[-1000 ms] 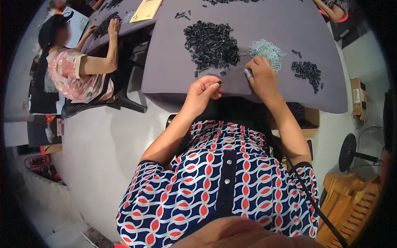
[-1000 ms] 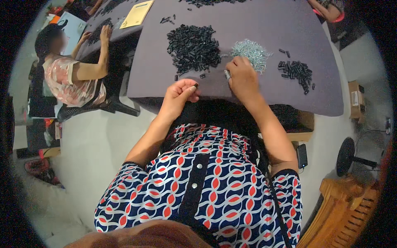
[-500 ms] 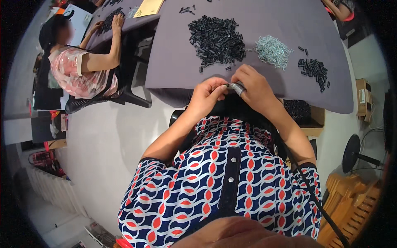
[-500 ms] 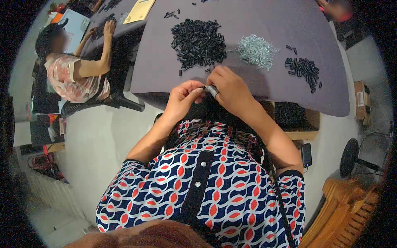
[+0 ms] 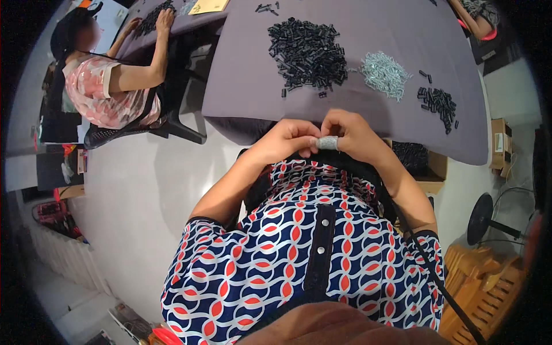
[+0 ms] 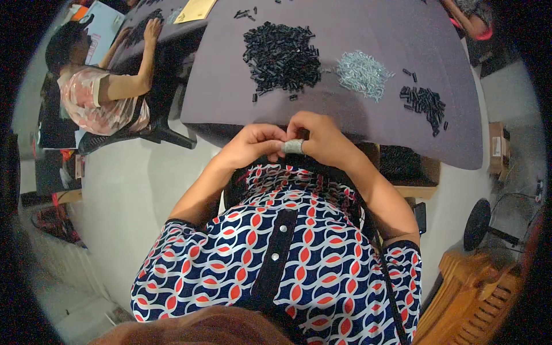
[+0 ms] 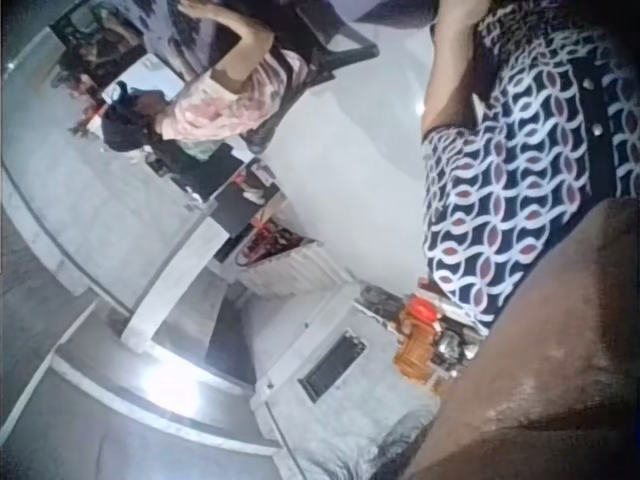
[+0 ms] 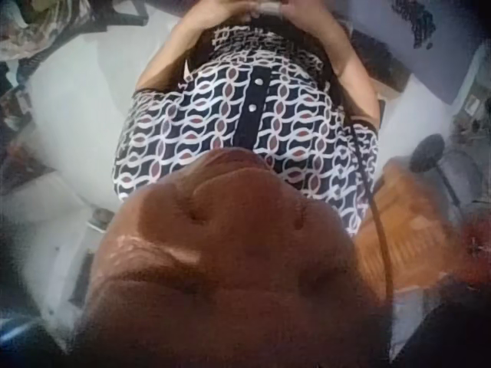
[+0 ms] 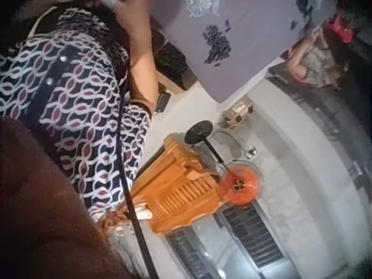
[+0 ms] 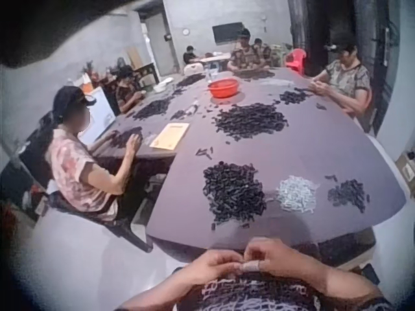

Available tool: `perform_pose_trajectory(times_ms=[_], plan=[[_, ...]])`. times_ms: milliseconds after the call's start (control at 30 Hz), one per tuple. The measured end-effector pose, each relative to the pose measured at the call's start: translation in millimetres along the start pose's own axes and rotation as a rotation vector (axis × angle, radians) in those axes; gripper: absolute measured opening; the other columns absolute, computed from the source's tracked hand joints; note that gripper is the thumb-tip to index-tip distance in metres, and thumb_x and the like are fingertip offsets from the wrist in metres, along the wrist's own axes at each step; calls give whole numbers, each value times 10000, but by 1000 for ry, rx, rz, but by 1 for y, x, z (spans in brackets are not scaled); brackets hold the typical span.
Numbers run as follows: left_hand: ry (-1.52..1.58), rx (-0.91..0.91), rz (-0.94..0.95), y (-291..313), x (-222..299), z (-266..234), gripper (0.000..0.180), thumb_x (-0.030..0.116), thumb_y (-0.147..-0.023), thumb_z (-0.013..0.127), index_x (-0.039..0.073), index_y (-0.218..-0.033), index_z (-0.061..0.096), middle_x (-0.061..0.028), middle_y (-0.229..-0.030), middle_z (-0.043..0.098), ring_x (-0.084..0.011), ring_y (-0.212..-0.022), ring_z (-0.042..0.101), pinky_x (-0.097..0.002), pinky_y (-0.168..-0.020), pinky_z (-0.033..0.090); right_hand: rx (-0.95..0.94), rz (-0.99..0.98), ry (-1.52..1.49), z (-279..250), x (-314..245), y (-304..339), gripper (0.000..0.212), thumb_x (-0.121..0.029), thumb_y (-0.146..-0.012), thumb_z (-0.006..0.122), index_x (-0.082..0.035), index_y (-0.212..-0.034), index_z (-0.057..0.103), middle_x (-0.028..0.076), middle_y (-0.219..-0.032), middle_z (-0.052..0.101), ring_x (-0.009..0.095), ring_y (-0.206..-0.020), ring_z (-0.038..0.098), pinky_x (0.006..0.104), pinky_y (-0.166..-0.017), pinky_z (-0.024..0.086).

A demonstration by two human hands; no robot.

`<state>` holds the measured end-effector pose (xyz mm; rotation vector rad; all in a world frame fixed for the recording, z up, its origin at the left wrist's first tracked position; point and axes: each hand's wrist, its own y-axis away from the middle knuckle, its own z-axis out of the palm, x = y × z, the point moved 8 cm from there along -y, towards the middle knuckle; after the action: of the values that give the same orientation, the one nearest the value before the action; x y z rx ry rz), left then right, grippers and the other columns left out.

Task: The person assembles components by repeatedly picking up small plastic pieces and inserting metal pins into them by hand.

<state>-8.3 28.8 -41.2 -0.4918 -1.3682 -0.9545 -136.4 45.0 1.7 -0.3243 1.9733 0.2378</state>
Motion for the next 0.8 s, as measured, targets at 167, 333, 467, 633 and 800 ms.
perform_pose_trajectory(times_ms=[167,333,467,633,800], plan=[[150,-55,-42,5,-11,-5,158,70,-966,577,-22,-1075,645,-56,-824,691,-100,-700,644,-215,-646,523,-159,114,-466,23,29,-6,151,-122,-827,741,-36,-909,647,-22,-806,618,82,-743,555,266,-677,462],[603,211,128,-4,-9,-38,148,110,-993,562,2,-1068,630,-66,-857,679,-110,-675,631,-217,-620,530,368,-170,238,-42,-19,-27,207,-26,-818,663,-25,-1022,630,83,-900,622,232,-818,641,332,-727,502],[569,235,128,-4,-10,-38,138,114,-988,580,11,-1057,641,-61,-850,686,-112,-680,638,-225,-626,530,339,-198,583,-34,-3,-41,180,-25,-801,648,-66,-977,652,106,-936,603,325,-876,634,406,-726,517],[569,289,130,-6,-10,-42,150,113,-994,568,-1,-1068,630,-76,-860,686,-117,-673,637,-222,-618,531,387,-214,634,-31,-5,-42,165,-26,-789,661,-60,-939,603,119,-934,589,336,-889,621,419,-739,513],[482,322,114,-8,-7,-37,151,105,-987,579,-4,-1080,624,-80,-854,691,-107,-665,633,-207,-611,522,243,-57,75,-23,5,-35,137,-18,-843,623,-37,-978,623,66,-891,645,193,-820,640,319,-720,510]])
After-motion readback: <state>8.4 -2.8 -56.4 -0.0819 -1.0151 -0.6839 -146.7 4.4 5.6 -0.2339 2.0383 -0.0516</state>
